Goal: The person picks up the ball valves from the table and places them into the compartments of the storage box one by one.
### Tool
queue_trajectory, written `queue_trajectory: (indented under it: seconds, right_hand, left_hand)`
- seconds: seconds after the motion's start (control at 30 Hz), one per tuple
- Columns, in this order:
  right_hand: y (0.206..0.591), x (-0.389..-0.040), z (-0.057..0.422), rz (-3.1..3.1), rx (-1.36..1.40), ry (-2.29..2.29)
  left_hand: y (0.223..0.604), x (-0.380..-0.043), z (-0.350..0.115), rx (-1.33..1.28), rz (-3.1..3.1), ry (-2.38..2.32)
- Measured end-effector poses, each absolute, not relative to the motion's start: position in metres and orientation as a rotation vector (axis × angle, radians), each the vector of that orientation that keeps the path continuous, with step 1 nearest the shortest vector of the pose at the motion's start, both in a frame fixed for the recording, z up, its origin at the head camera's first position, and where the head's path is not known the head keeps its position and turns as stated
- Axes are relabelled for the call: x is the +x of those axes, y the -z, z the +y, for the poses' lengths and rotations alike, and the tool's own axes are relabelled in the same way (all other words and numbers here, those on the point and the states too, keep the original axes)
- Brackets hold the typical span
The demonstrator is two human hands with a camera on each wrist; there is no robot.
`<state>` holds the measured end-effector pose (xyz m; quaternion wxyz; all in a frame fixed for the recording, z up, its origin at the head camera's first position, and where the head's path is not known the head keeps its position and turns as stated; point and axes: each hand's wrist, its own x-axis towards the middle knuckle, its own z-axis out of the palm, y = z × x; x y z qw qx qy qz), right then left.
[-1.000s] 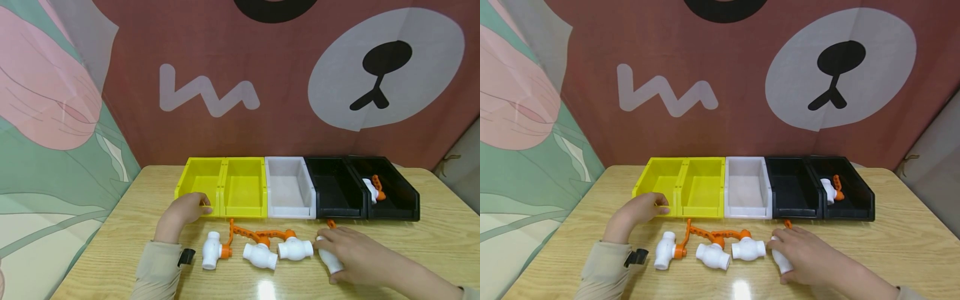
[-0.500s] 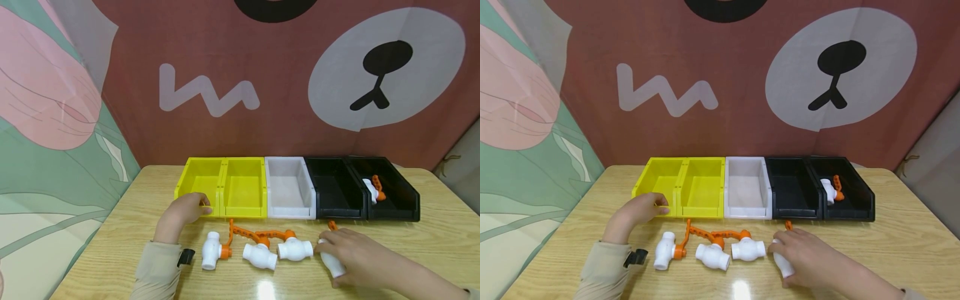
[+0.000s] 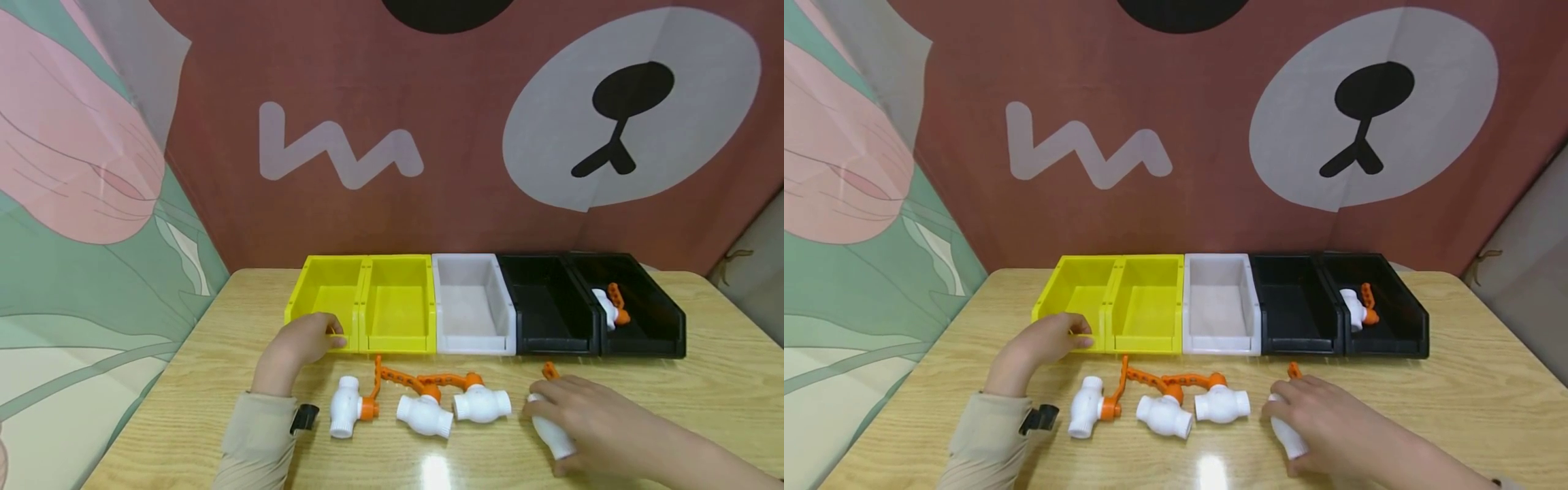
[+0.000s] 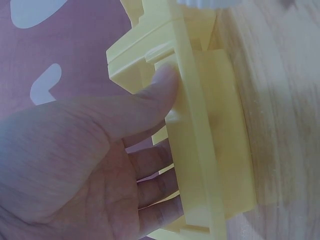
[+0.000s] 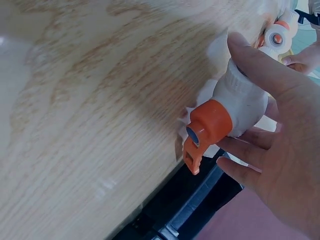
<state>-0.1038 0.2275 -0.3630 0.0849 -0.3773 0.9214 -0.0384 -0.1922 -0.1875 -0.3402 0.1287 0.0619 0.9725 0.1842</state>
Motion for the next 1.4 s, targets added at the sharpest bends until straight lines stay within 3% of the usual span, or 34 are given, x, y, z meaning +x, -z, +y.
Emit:
queue_trajectory:
  seconds: [0.57,0.93,1.4]
  right_hand:
    - [0.347,-0.106,0.239,2.755,-1.137,-0.048]
    - [0.329,-0.115,0.238,2.857,-1.328,-0.094]
    - [0.308,-0.133,0.239,2.878,-1.242,-0.083]
  left_hand:
    - [0.342,-0.192,-0.188,0.173,2.822,-0.536]
    - [0.34,-0.192,-0.188,0.201,2.825,-0.534]
    - [0.339,-0.191,-0.188,0.209,2.827,-0.547]
